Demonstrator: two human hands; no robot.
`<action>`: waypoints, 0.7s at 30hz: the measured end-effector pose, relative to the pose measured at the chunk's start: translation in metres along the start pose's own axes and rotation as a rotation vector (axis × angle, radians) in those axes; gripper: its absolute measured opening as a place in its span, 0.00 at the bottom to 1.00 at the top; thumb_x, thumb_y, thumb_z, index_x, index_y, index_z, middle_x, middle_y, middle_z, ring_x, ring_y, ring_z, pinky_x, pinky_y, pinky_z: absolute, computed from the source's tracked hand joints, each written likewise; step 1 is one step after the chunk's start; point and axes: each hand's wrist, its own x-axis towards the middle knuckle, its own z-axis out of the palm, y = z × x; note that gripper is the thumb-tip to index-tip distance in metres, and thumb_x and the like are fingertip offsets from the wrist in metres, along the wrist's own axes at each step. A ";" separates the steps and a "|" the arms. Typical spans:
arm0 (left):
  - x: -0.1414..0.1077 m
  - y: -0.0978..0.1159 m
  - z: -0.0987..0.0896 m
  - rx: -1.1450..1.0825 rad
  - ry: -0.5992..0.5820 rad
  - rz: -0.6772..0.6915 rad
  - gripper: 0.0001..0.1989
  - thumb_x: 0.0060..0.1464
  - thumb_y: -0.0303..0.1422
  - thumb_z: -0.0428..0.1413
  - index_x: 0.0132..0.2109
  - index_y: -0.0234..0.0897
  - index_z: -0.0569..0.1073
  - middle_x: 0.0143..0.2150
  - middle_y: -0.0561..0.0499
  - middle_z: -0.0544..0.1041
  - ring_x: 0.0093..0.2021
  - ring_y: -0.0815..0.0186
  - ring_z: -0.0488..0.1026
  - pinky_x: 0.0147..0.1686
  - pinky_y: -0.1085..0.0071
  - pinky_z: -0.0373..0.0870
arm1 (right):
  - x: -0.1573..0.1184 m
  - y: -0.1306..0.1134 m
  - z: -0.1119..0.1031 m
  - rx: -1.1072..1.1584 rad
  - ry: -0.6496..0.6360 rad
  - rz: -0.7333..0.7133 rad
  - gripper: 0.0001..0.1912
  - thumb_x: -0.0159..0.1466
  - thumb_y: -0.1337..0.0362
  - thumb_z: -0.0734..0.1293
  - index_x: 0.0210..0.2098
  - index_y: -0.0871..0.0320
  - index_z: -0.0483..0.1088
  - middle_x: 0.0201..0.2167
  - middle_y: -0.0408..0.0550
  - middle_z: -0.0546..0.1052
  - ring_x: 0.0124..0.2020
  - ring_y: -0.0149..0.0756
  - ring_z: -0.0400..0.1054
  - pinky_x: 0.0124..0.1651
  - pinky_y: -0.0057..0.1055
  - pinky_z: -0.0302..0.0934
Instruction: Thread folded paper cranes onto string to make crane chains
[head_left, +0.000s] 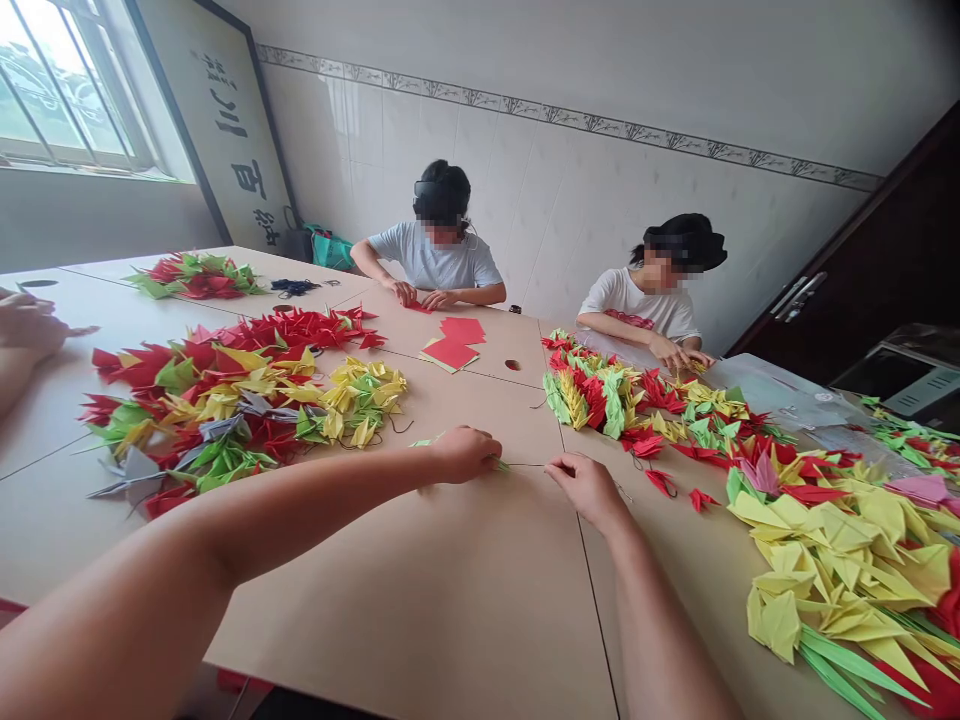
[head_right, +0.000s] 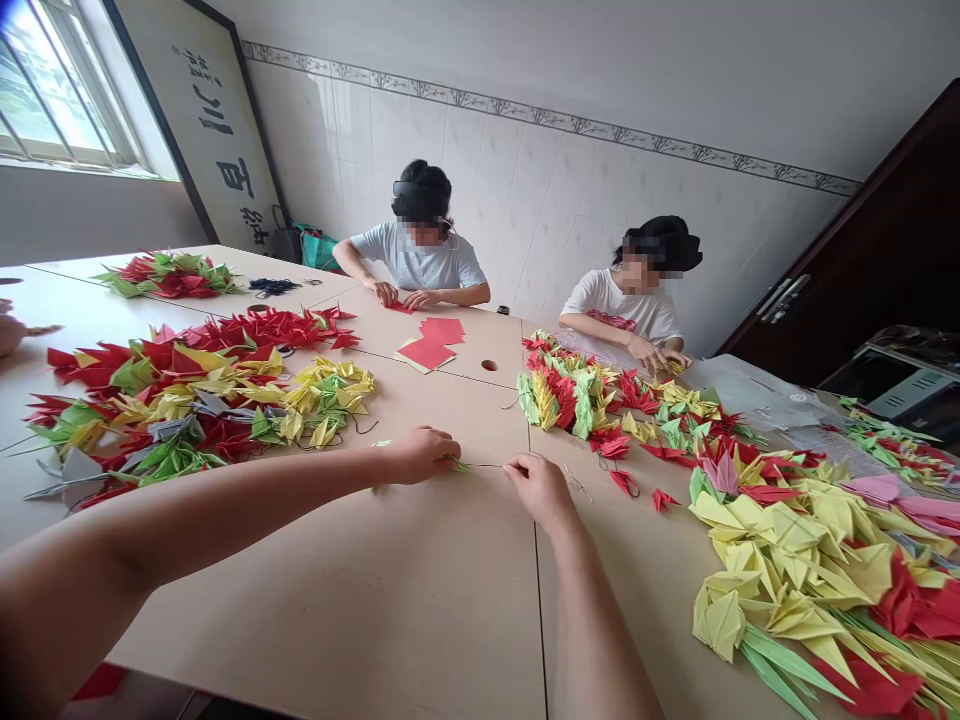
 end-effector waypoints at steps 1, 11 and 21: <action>-0.003 -0.002 0.000 -0.002 -0.001 -0.008 0.10 0.57 0.35 0.47 0.38 0.41 0.72 0.36 0.51 0.74 0.36 0.63 0.70 0.39 0.68 0.65 | 0.000 0.001 -0.004 -0.010 0.005 0.009 0.12 0.56 0.58 0.60 0.26 0.56 0.73 0.29 0.47 0.77 0.33 0.40 0.69 0.37 0.31 0.59; -0.028 0.002 -0.013 -0.045 0.005 -0.032 0.13 0.58 0.37 0.45 0.42 0.41 0.72 0.39 0.51 0.74 0.37 0.64 0.71 0.33 0.72 0.64 | -0.013 -0.030 0.002 0.104 -0.198 0.070 0.25 0.56 0.60 0.65 0.53 0.49 0.66 0.55 0.48 0.68 0.26 0.29 0.68 0.33 0.31 0.64; -0.046 0.011 -0.012 -0.022 -0.031 0.028 0.10 0.57 0.35 0.47 0.41 0.43 0.72 0.37 0.53 0.74 0.38 0.65 0.72 0.36 0.72 0.63 | -0.022 -0.042 0.040 0.244 -0.358 0.141 0.12 0.60 0.59 0.59 0.34 0.59 0.70 0.21 0.41 0.70 0.21 0.30 0.64 0.24 0.26 0.59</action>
